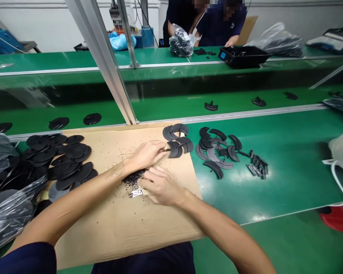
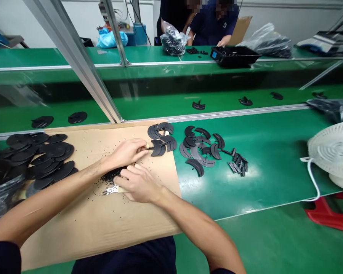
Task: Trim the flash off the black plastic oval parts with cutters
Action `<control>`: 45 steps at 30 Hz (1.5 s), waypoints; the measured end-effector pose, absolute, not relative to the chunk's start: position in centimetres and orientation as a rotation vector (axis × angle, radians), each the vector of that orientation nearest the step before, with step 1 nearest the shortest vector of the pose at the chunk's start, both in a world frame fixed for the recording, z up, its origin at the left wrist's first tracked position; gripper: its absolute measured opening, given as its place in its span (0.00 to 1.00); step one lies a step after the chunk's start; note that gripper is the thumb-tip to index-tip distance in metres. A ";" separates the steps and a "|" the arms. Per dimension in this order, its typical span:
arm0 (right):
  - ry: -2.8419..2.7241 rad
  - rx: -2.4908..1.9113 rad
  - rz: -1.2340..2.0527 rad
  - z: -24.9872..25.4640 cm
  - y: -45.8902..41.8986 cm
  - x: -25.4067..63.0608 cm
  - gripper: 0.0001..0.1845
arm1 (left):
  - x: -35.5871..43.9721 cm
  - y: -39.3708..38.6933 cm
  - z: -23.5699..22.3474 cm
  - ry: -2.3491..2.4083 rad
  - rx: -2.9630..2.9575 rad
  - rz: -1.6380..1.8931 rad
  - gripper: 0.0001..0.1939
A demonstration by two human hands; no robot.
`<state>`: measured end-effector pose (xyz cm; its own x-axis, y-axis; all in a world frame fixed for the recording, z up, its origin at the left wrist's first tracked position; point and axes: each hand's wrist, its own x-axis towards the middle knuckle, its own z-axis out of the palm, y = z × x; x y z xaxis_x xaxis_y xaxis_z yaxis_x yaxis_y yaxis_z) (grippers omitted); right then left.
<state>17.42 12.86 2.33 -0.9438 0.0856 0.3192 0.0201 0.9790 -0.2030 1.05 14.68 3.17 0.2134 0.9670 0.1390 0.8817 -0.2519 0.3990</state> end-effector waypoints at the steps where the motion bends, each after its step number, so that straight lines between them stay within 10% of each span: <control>1: -2.794 -0.074 0.280 2.4 12.9 17.4 0.07 | 1.1 14.9 3.1 1.752 2.267 0.557 0.06; 11: -2.658 -0.101 0.341 2.4 13.1 17.6 0.08 | -0.9 14.2 3.3 1.748 2.345 0.632 0.05; 31: -1.563 -0.953 1.616 2.4 16.6 16.5 0.17 | -1.8 7.9 6.1 1.680 2.430 0.906 0.07; 45: -2.235 -0.416 0.686 2.7 16.3 16.2 0.02 | -4.1 5.5 6.3 1.933 2.531 0.827 0.10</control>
<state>16.20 16.34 2.75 -0.6672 0.4842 0.5660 0.0830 0.8035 -0.5895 -4.09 5.52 6.31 0.1881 0.8616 0.4714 0.9360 -0.3026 0.1796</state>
